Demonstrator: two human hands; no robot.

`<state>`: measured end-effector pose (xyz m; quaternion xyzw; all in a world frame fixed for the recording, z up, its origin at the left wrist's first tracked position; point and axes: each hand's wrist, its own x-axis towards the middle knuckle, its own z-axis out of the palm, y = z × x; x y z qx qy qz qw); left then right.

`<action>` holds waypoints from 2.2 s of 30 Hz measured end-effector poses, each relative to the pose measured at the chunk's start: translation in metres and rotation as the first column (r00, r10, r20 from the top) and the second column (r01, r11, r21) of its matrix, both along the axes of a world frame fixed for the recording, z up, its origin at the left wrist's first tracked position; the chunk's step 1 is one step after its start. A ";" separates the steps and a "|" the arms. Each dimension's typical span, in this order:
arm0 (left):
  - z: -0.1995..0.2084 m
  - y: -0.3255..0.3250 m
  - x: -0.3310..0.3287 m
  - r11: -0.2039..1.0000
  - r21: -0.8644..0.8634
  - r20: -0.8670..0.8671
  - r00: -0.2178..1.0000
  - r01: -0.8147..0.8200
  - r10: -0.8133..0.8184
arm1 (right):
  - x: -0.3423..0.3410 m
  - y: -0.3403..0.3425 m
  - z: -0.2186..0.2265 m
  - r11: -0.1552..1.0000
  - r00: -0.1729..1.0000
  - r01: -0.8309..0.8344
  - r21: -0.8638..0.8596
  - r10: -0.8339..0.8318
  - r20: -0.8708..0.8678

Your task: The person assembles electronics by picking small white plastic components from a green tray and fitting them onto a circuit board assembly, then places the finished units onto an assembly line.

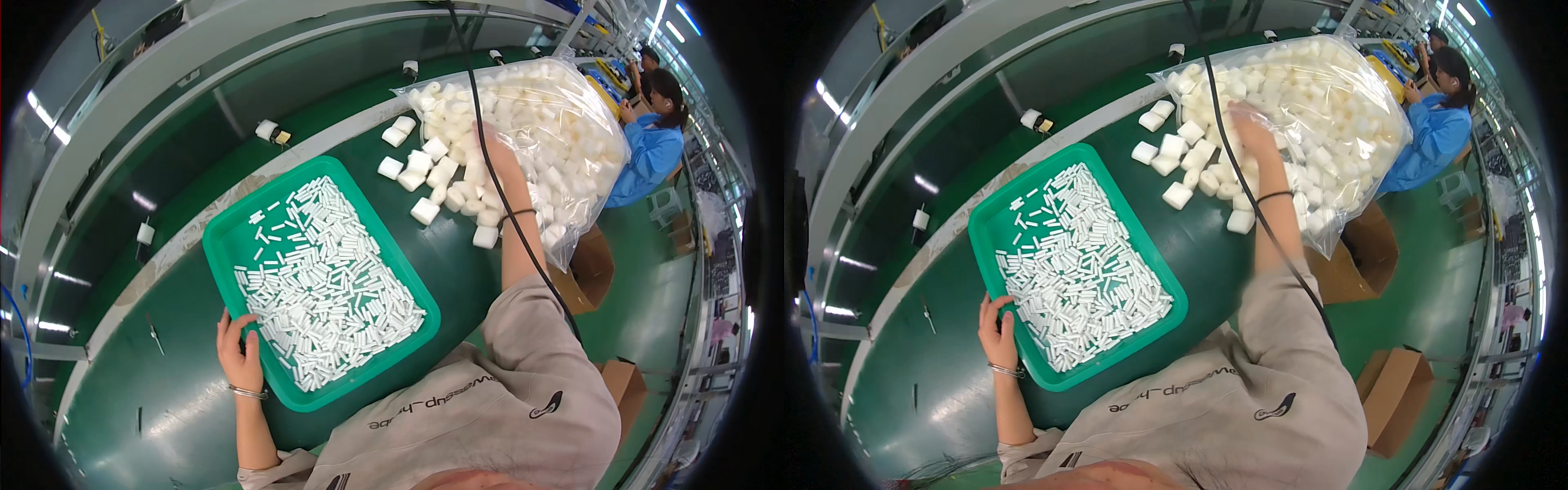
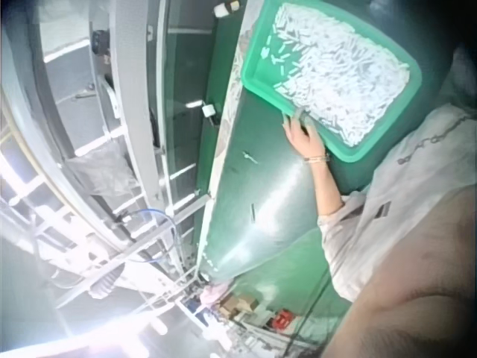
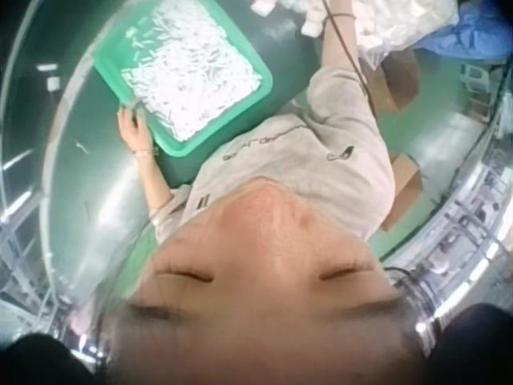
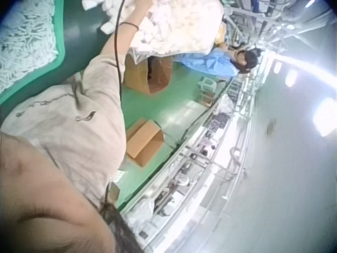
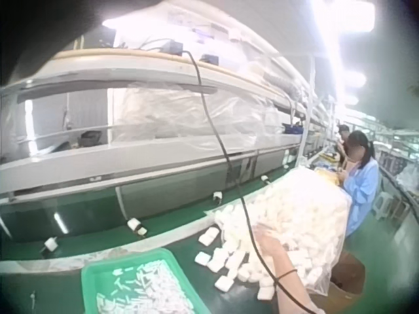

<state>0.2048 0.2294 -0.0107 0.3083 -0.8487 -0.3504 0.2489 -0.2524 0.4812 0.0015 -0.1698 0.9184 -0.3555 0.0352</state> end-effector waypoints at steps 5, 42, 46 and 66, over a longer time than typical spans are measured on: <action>-0.007 0.000 -0.004 0.995 0.024 -0.031 0.995 -0.099 0.099 | 0.038 -0.001 -0.011 0.916 0.859 -0.023 0.401 0.224 -0.461; -0.015 0.006 -0.002 0.991 0.091 -0.063 0.992 -0.102 0.107 | 0.071 0.098 0.011 0.783 0.855 0.518 0.344 -0.481 -0.193; -0.022 0.003 0.001 0.993 0.070 -0.056 0.993 -0.096 0.100 | 0.038 0.127 -0.027 0.715 0.745 0.664 0.219 -0.606 -0.280; -0.016 0.003 0.000 0.996 0.028 -0.068 0.994 -0.084 0.086 | 0.014 0.113 -0.033 0.825 0.981 0.101 -0.556 -0.176 -0.083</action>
